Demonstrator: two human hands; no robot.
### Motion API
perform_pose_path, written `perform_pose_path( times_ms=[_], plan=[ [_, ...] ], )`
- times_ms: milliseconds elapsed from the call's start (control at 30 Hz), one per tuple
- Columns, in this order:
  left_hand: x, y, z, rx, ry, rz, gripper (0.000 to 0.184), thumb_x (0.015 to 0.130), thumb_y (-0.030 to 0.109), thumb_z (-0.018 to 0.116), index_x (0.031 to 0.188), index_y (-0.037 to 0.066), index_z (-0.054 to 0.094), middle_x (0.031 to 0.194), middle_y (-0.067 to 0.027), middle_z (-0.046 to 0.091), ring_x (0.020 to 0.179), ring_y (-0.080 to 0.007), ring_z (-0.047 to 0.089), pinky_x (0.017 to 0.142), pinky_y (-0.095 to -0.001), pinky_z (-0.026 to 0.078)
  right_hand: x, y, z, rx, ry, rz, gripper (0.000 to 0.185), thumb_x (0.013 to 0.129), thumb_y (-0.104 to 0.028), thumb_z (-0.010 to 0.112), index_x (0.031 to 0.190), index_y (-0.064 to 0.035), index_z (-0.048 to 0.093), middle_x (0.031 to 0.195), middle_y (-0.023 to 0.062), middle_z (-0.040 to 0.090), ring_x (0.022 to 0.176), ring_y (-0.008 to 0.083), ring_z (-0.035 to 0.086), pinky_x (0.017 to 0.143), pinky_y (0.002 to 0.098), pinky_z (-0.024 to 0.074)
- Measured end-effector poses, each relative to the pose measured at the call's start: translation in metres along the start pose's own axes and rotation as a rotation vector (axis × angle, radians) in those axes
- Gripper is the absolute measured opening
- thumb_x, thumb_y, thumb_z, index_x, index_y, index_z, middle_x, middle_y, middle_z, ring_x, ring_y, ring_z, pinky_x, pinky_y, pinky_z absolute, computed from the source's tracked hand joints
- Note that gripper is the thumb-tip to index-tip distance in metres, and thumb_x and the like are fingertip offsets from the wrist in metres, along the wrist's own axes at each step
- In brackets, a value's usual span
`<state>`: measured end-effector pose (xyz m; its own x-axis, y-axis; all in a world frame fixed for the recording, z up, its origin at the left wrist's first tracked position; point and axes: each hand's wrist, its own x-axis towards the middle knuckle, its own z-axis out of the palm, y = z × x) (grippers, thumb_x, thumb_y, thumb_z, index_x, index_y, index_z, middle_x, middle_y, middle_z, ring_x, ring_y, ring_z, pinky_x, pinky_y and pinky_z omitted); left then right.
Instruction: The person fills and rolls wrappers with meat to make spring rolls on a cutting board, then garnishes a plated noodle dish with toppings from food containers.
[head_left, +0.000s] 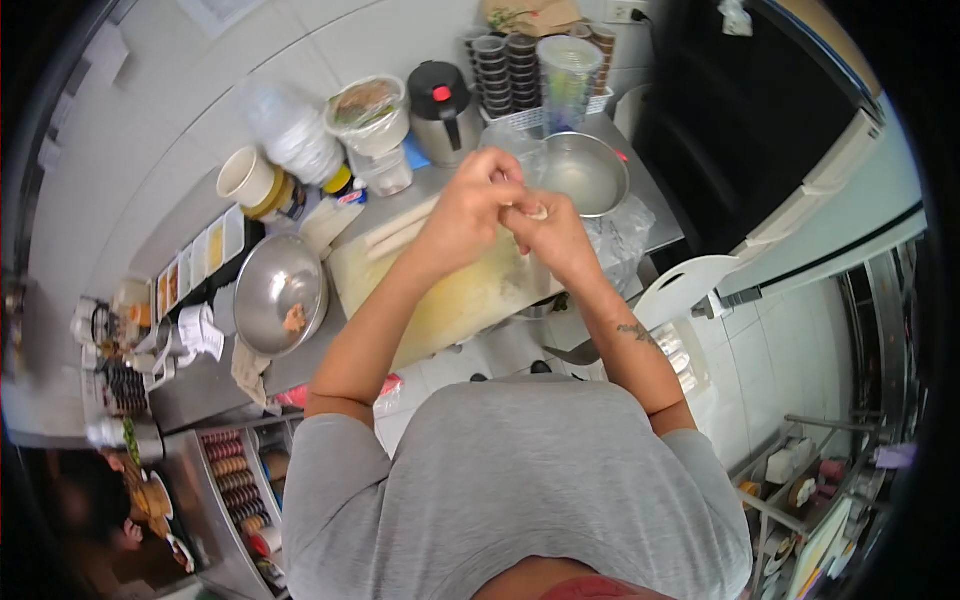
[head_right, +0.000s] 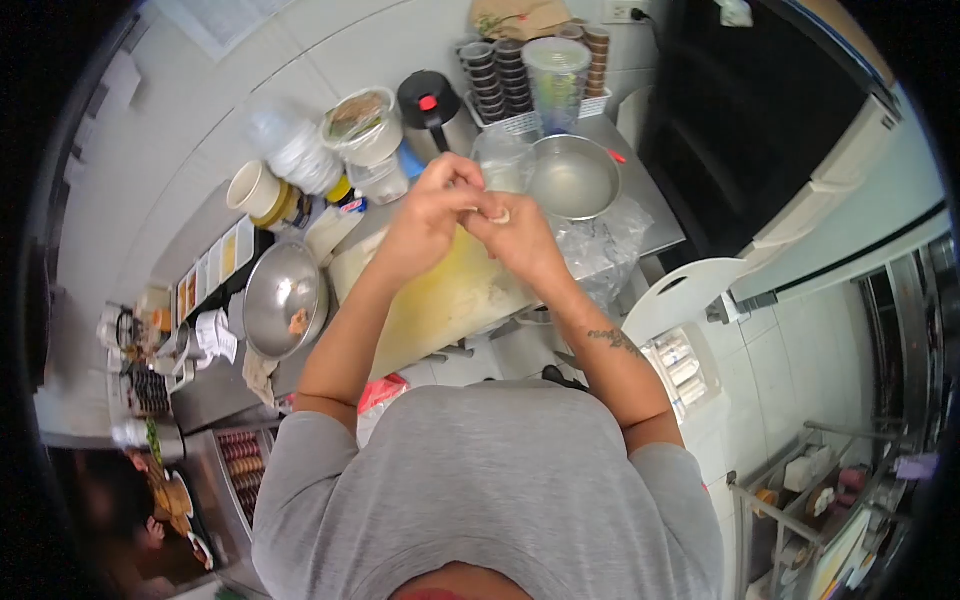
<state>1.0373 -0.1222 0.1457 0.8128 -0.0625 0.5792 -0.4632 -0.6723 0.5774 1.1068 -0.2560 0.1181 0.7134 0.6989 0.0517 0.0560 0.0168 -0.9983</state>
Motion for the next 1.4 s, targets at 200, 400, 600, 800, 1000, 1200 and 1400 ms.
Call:
perform_pose_path(
  times_ms=[200, 400, 600, 800, 1000, 1200, 1400],
  plan=[
    [-0.038, 0.016, -0.032, 0.161, 0.07, -0.101, 0.032, 0.074, -0.01, 0.054, 0.101, 0.004, 0.063, 0.105, -0.0074, 0.052, 0.099, -0.0215, 0.052, 0.085, -0.0319, 0.042, 0.018, 0.01, 0.034, 0.182, -0.217, -0.038, 0.023, 0.083, -0.018, 0.064, 0.068, -0.0016, 0.057, 0.058, 0.0015, 0.054, 0.052, 0.0088, 0.05, 0.05, 0.0257, 0.0392],
    [-0.121, -0.017, -0.017, -0.164, -0.04, -0.584, 0.043, 0.084, 0.015, 0.066, 0.122, 0.006, 0.05, 0.103, -0.0095, 0.058, 0.097, -0.0227, 0.057, 0.084, -0.0332, 0.044, 0.042, 0.048, 0.051, 0.841, -0.384, -0.002, 0.036, 0.088, -0.033, 0.065, 0.103, -0.0033, 0.055, 0.083, 0.0098, 0.06, 0.082, 0.0209, 0.06, 0.075, 0.0322, 0.0466],
    [-0.173, -0.047, -0.018, 0.001, -0.171, -0.726, 0.042, 0.081, 0.012, 0.066, 0.12, 0.004, 0.05, 0.099, -0.015, 0.06, 0.097, -0.0307, 0.059, 0.085, -0.0349, 0.045, 0.029, 0.113, 0.056, 0.938, -0.318, 0.0, 0.068, 0.084, -0.046, 0.065, 0.135, -0.0084, 0.038, 0.124, 0.0145, 0.053, 0.123, 0.0289, 0.047, 0.102, 0.0431, 0.0374],
    [-0.21, -0.085, -0.011, 0.447, -0.223, -0.645, 0.038, 0.077, 0.01, 0.064, 0.113, 0.006, 0.055, 0.107, -0.0152, 0.054, 0.103, -0.034, 0.052, 0.087, -0.0415, 0.041, 0.021, 0.138, 0.036, -0.101, -0.315, -0.182, 0.05, 0.081, -0.016, 0.069, 0.127, -0.0072, 0.051, 0.125, 0.0143, 0.053, 0.12, 0.0275, 0.049, 0.101, 0.0387, 0.0391],
    [-0.186, -0.082, 0.018, 0.568, -0.142, -0.519, 0.034, 0.076, 0.008, 0.063, 0.11, 0.008, 0.057, 0.103, -0.0123, 0.051, 0.102, -0.0309, 0.05, 0.084, -0.0409, 0.038, 0.011, 0.166, 0.041, -0.547, -0.209, -0.487, 0.035, 0.076, -0.005, 0.068, 0.111, -0.0068, 0.064, 0.115, 0.0138, 0.058, 0.108, 0.0321, 0.053, 0.092, 0.0383, 0.0439],
    [-0.19, -0.075, 0.046, 0.72, -0.028, -0.297, 0.04, 0.073, 0.002, 0.057, 0.113, 0.005, 0.057, 0.108, -0.0109, 0.054, 0.104, -0.0287, 0.05, 0.083, -0.0416, 0.036, 0.015, 0.165, 0.044, -0.596, -0.167, -0.534, 0.026, 0.077, -0.006, 0.067, 0.103, -0.0045, 0.067, 0.107, 0.0146, 0.062, 0.101, 0.0325, 0.056, 0.088, 0.0398, 0.0453],
    [-0.229, -0.071, 0.007, 0.86, 0.021, -0.521, 0.04, 0.077, 0.009, 0.056, 0.116, 0.001, 0.056, 0.115, -0.0119, 0.055, 0.105, -0.0277, 0.05, 0.084, -0.0402, 0.037, 0.022, 0.155, 0.052, -0.695, -0.114, -0.65, 0.028, 0.079, -0.007, 0.066, 0.107, -0.0039, 0.065, 0.107, 0.0139, 0.061, 0.101, 0.0317, 0.056, 0.089, 0.0396, 0.0437]
  ],
)
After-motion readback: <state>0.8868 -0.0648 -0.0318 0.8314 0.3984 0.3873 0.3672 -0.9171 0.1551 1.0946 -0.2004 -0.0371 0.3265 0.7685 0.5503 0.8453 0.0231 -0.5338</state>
